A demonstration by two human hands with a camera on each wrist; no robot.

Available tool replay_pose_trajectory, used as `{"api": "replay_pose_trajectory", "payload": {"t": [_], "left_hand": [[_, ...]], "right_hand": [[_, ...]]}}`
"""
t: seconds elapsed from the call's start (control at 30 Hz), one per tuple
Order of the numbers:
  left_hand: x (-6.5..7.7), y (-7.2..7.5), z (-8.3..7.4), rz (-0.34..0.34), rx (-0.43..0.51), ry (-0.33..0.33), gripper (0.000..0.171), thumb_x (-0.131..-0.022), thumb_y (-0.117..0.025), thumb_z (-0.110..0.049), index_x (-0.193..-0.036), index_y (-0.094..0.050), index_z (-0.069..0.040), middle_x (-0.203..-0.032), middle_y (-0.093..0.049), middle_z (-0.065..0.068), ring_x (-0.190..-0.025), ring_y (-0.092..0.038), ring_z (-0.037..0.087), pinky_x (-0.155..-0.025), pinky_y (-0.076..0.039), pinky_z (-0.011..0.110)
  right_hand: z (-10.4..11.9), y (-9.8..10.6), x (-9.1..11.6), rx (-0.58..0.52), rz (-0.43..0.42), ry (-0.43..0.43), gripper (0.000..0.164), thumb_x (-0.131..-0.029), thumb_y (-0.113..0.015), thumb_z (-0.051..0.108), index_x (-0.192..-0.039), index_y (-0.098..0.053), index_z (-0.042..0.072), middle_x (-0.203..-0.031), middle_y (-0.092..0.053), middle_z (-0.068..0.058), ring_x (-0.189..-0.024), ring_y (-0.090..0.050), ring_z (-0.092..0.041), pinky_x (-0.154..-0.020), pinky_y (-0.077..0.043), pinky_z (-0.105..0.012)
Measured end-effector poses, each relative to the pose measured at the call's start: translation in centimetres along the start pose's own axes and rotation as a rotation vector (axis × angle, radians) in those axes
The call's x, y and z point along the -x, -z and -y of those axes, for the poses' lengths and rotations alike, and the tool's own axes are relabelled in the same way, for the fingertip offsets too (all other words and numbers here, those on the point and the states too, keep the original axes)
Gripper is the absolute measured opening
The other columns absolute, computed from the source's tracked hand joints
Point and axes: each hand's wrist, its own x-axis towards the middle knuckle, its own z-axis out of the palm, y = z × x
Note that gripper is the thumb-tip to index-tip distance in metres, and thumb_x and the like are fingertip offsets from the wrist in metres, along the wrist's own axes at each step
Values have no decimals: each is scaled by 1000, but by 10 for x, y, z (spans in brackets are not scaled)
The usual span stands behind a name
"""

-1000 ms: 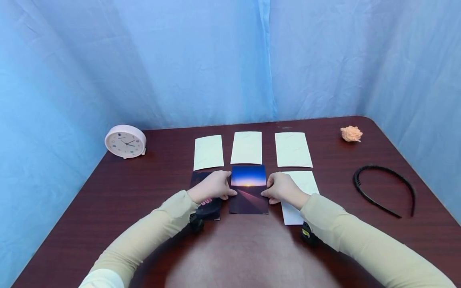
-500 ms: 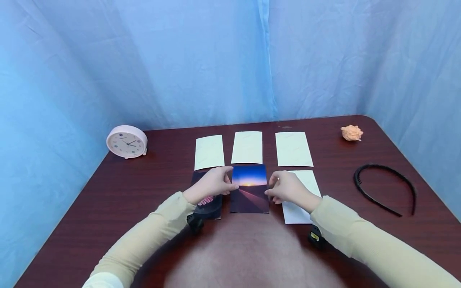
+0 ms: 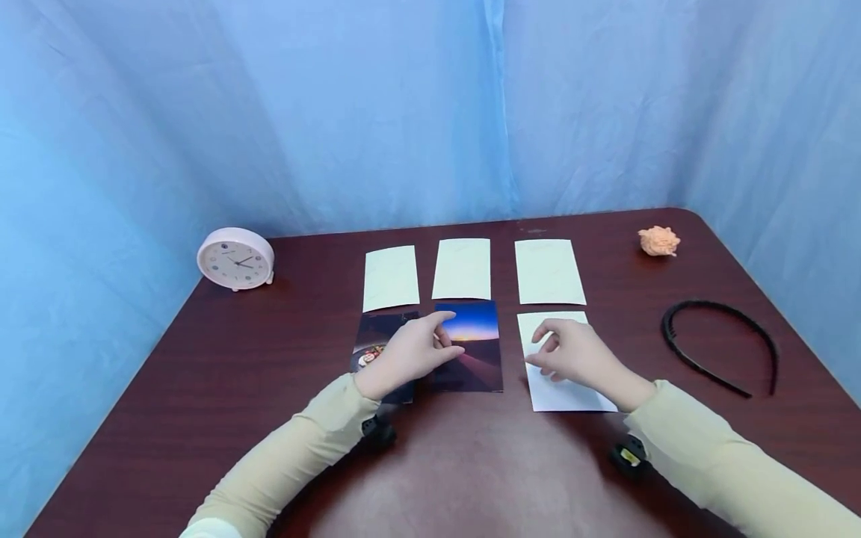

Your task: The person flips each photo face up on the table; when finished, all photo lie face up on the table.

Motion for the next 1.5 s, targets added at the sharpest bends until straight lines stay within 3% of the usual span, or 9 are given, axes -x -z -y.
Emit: {"api": "replay_pose_trajectory", "payload": {"t": [0.33, 0.6, 0.73, 0.8, 0.9, 1.1, 1.33, 1.5], "left_hand": [[-2, -14, -20, -51, -71, -74, 62, -86, -69, -33, -138, -47, -7, -98, -66, 2, -83, -61, 10, -68, -51, 20], [-2, -30, -38, -27, -117, -88, 68, -87, -68, -37, -143, -41, -9, -113, -61, 5, -94, -60, 11, -72, -50, 17], [-8, -38, -52, 2, -163, -79, 76, -85, -68, -44, -145, -35, -10, -120, -57, 4, -100, -59, 10, -77, -51, 17], [-11, -42, -58, 18, -197, -74, 80, -83, -68, -48, -145, -34, -11, -123, -55, 4, -103, -58, 10, -78, -51, 19], [-15, -47, -67, 50, -249, -81, 83, -80, -69, -52, -144, -36, -12, -122, -54, 3, -104, -56, 9, -79, -51, 19], [-20, -58, -79, 140, -322, -116, 86, -77, -68, -59, -144, -38, -15, -134, -49, 5, -117, -52, 12, -92, -47, 20], [-21, -69, -83, 238, -412, -178, 90, -70, -71, -64, -142, -39, -18, -129, -45, 2, -117, -46, 11, -94, -42, 18], [-24, -72, -85, 303, -502, -155, 102, -67, -71, -68, -148, -31, -21, -135, -38, 2, -124, -36, 10, -105, -33, 20]], "right_hand": [[-21, 16, 17, 89, -92, 11, 34, -81, -73, 19, -104, -60, -2, -77, -67, -3, -63, -62, -15, -56, -53, -27], [-38, 21, 24, 185, -135, 114, 33, -78, -76, 18, -103, -63, 0, -84, -66, -2, -71, -60, -7, -61, -50, -21], [-45, 25, 26, 254, -121, 168, 41, -77, -78, 23, -109, -63, 2, -98, -68, -10, -92, -64, -25, -77, -54, -35], [-49, 28, 27, 277, -112, 190, 46, -77, -79, 25, -112, -62, 1, -107, -66, -15, -100, -61, -35, -85, -51, -45], [-54, 31, 27, 315, -108, 224, 54, -75, -80, 27, -116, -59, -1, -113, -61, -21, -106, -57, -40, -88, -47, -54], [-68, 33, 28, 371, -73, 250, 73, -68, -84, 31, -124, -52, -4, -121, -53, -28, -110, -47, -43, -86, -42, -61], [-76, 29, 30, 392, -10, 243, 84, -64, -85, 37, -130, -46, 0, -126, -48, -31, -114, -42, -47, -86, -34, -65], [-79, 30, 31, 389, -6, 279, 85, -64, -85, 36, -130, -46, 0, -129, -48, -30, -116, -40, -48, -89, -30, -62]]}}
